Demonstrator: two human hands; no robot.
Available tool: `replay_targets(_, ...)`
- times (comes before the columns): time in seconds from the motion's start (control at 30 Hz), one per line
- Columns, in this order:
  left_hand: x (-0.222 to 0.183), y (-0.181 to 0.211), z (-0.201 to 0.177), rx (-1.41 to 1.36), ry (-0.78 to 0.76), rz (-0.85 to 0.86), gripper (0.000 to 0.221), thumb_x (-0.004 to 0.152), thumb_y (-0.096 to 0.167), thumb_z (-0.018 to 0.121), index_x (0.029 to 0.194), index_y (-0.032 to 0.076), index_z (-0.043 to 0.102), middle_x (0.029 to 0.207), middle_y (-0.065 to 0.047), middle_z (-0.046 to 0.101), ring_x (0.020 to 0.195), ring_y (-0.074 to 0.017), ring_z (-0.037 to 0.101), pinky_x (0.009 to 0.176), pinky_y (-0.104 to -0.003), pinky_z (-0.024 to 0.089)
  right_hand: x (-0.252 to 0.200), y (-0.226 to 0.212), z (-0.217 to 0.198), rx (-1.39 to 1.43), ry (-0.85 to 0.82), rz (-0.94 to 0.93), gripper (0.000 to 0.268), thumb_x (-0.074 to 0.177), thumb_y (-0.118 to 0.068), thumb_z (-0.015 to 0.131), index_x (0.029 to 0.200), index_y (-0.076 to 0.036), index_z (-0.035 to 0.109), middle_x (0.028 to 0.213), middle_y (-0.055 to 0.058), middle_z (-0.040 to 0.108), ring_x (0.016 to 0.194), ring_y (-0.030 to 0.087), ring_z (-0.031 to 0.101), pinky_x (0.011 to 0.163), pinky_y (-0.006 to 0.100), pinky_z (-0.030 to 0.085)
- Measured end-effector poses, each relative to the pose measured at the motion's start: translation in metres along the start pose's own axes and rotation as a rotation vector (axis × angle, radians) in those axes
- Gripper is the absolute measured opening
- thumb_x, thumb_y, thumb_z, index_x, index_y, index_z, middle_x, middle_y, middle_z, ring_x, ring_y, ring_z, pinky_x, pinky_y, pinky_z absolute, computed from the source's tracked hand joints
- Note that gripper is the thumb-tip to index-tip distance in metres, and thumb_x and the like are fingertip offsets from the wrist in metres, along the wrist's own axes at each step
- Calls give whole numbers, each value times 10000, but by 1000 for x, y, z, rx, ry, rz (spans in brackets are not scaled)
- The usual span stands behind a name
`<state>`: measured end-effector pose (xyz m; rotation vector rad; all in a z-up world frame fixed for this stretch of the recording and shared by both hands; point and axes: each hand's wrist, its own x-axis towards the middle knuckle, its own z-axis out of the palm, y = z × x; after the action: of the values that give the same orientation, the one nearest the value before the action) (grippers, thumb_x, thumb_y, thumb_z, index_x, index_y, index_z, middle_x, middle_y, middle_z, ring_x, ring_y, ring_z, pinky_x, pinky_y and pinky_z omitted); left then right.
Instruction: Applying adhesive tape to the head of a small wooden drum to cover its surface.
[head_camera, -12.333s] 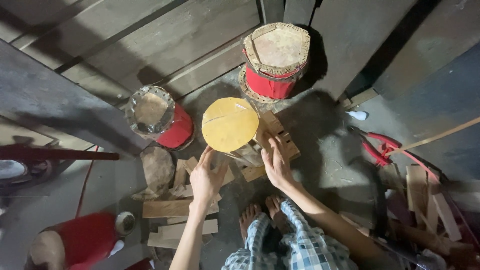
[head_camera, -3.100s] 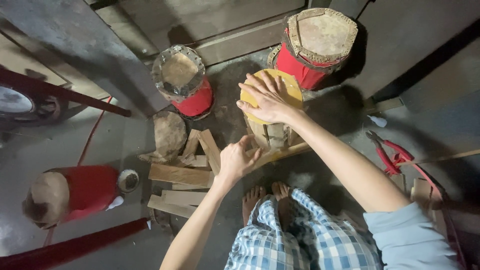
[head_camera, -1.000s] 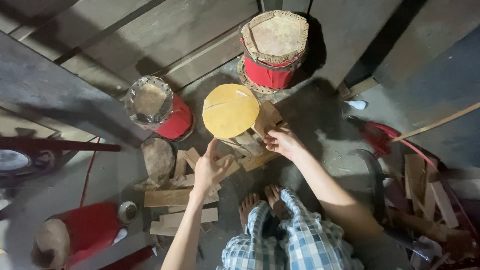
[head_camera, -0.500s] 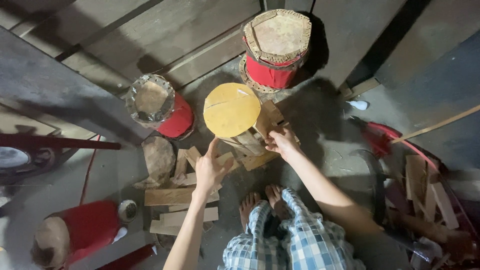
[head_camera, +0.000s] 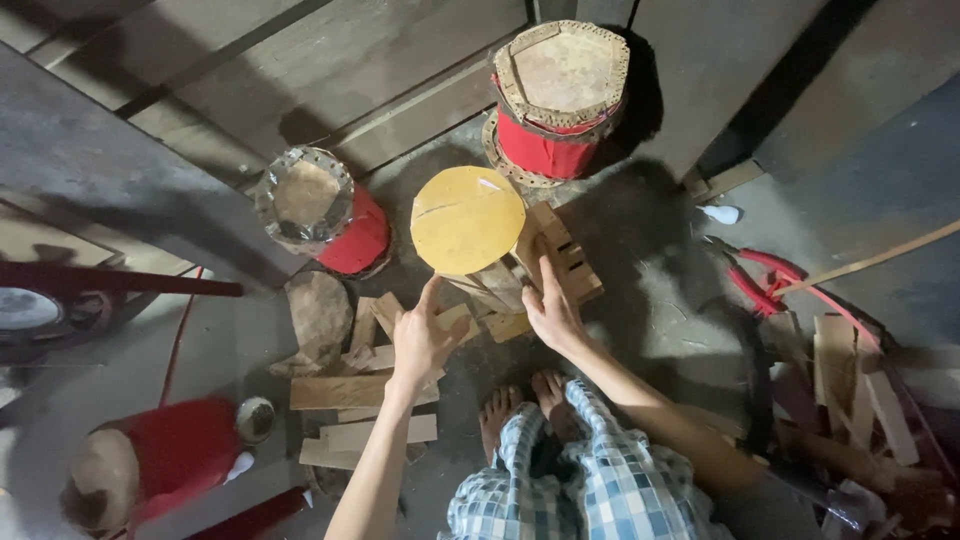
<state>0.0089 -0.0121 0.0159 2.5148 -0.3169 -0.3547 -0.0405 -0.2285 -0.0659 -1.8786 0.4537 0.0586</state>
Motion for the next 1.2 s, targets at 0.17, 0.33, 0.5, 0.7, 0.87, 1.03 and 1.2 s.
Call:
replay_targets(0.17,2,1,-3,6,0,14,810,819,283,767,1535,91,441,898,-120,786,806,-361,702,851,-439,416,4,4,1,-10,33,-59,818,981,-404,584,1599,7,241,1601,346,287,1469,483,326,1175,545,365)
replay_targets(0.33,1,-2,-4,20,3,15,785,835,261,766,1531,86,449,930,-117,785,841,-351,705,865,-433,422,4,6,3,12,41,-72,944,945,-473,665,1595,34,205,1597,373,260,1472,516,297,1195,586,316)
replay_targets(0.5,1,-10,-1,35,-3,38,809,854,232,738,1579,128,395,897,-98,768,879,-334,697,872,-410,408,7,10,3,81,41,-2,982,960,-466,690,1615,38,159,1623,364,213,1498,491,256,1216,602,255)
replay_targets(0.7,-4,10,-14,45,23,79,813,851,185,743,1581,135,388,909,-125,766,924,-347,710,887,-419,411,4,3,0,15,61,0,1052,910,-523,743,1603,35,180,1609,369,245,1494,479,280,1225,583,254)
replay_targets(0.87,-4,4,-14,35,22,88,785,868,176,725,1576,115,392,942,-168,764,983,-366,708,912,-425,407,16,21,9,38,67,-50,1061,910,-492,763,1590,75,180,1600,395,234,1487,511,266,1225,603,231)
replay_targets(1.03,-8,13,-20,1,13,77,769,869,153,718,1569,93,403,1019,-187,773,1043,-352,709,934,-418,404,36,69,14,-199,113,-189,1031,879,-539,783,1568,55,298,1569,352,346,1445,483,389,1175,591,337)
replay_targets(1.2,-7,10,-17,6,9,81,809,858,142,733,1583,110,379,1049,-199,757,1062,-362,699,956,-430,414,40,79,13,-350,89,-206,997,885,-598,733,1549,46,363,1546,363,375,1423,510,415,1128,624,384)
